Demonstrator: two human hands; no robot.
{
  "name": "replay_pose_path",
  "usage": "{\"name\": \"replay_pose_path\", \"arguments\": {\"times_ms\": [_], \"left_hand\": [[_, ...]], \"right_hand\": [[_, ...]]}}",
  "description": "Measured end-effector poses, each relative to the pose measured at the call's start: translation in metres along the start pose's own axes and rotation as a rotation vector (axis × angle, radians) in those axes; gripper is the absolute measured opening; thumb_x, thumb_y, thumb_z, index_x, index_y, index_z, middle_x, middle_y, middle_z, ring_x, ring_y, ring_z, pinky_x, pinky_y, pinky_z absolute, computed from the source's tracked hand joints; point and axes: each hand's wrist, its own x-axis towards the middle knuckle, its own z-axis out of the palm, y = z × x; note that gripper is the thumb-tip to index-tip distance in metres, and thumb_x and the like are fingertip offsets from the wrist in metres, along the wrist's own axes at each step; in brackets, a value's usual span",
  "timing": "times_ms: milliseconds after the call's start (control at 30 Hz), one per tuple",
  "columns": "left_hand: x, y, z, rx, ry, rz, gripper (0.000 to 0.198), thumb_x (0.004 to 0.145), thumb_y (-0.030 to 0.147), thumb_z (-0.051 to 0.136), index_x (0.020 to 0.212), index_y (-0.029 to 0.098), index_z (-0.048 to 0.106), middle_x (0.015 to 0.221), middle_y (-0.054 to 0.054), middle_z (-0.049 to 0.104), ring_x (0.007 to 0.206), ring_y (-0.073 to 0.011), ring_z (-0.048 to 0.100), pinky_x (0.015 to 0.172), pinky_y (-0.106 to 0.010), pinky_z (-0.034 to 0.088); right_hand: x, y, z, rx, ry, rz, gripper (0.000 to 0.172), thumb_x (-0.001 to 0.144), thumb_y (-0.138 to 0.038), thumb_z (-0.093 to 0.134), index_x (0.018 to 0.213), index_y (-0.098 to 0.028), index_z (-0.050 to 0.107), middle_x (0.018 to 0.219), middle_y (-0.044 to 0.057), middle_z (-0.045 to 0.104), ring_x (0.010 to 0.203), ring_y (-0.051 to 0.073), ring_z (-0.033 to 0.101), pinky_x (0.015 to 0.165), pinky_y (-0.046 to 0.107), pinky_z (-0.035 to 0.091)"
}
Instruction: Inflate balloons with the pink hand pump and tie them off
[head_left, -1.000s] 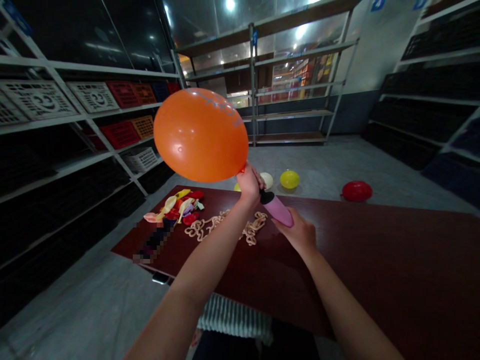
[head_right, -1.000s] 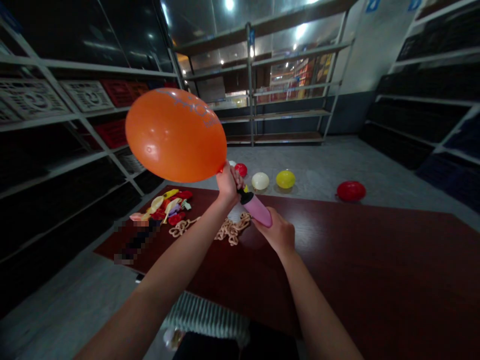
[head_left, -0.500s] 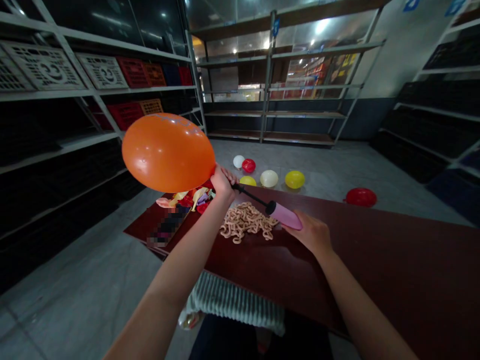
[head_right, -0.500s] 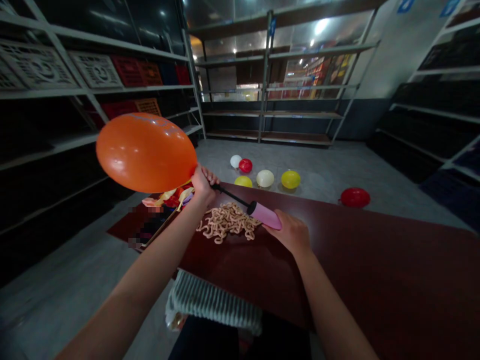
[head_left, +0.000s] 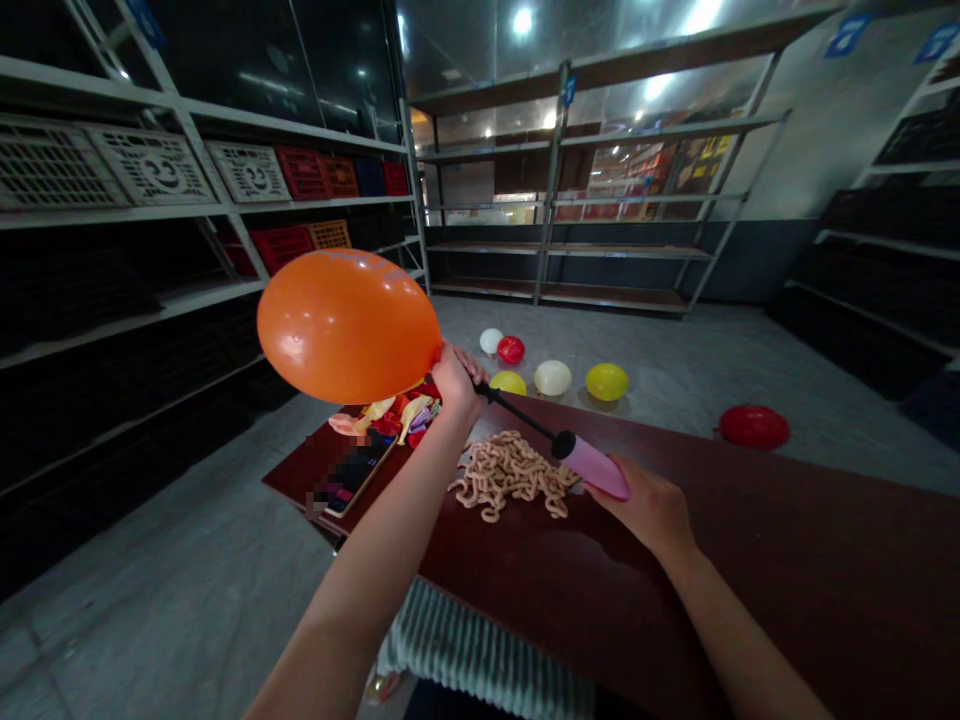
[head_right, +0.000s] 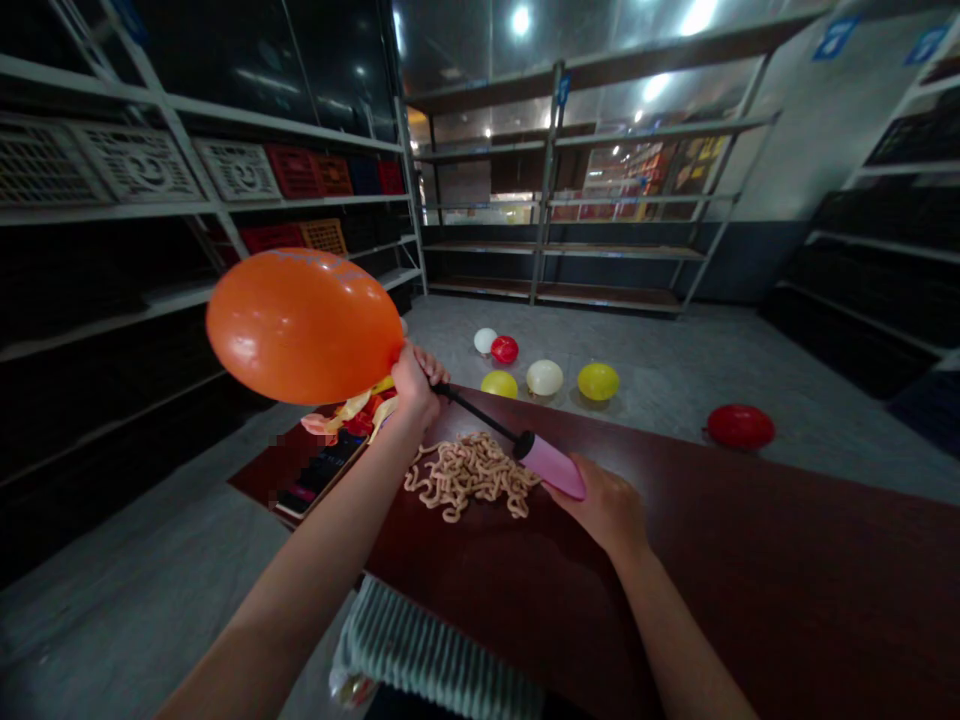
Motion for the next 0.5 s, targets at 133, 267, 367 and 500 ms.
{"name": "replay_pose_path", "arguments": {"times_ms": [133,267,367,500], "left_hand": [[-0.001,-0.01,0.038,0.041,-0.095,0.027,0.054,0.101,0.035,0.038,0.05,0.02,0.03,0.036,0.006,0.027,0.027,-0.0073,0.026,0.033,-0.022,0.023],[-0.009,-0.034,0.073,0.08,-0.184,0.0,0.053,0.1,0.038,0.043,0.051,0.02,0.031,0.037,0.006,0.028,0.027,-0.0065,0.026,0.034,-0.022,0.024],[-0.022,-0.066,0.088,0.123,-0.242,-0.025,0.053,0.1,0.037,0.043,0.05,0.02,0.031,0.036,0.006,0.028,0.026,-0.0062,0.026,0.033,-0.021,0.024],[-0.046,-0.112,0.091,0.2,-0.274,-0.08,0.054,0.1,0.032,0.04,0.048,0.02,0.032,0.034,0.006,0.029,0.025,-0.0062,0.028,0.032,-0.02,0.023]], "right_hand": [[0.0,0.003,0.0,0.01,-0.001,0.082,0.047,0.084,-0.061,0.053,0.104,-0.021,0.066,0.08,0.007,0.074,0.063,0.022,0.069,0.056,0.03,0.045],[0.002,0.003,-0.003,0.086,-0.009,0.222,0.048,0.082,-0.063,0.054,0.101,-0.021,0.066,0.076,0.006,0.074,0.062,0.022,0.068,0.054,0.029,0.041],[0.004,0.003,-0.004,0.139,-0.025,0.303,0.047,0.082,-0.062,0.054,0.102,-0.021,0.065,0.078,0.005,0.074,0.065,0.022,0.069,0.055,0.029,0.04],[0.006,0.004,-0.004,0.141,-0.039,0.412,0.045,0.081,-0.061,0.057,0.102,-0.022,0.065,0.078,0.006,0.074,0.066,0.024,0.069,0.055,0.029,0.039]]}}
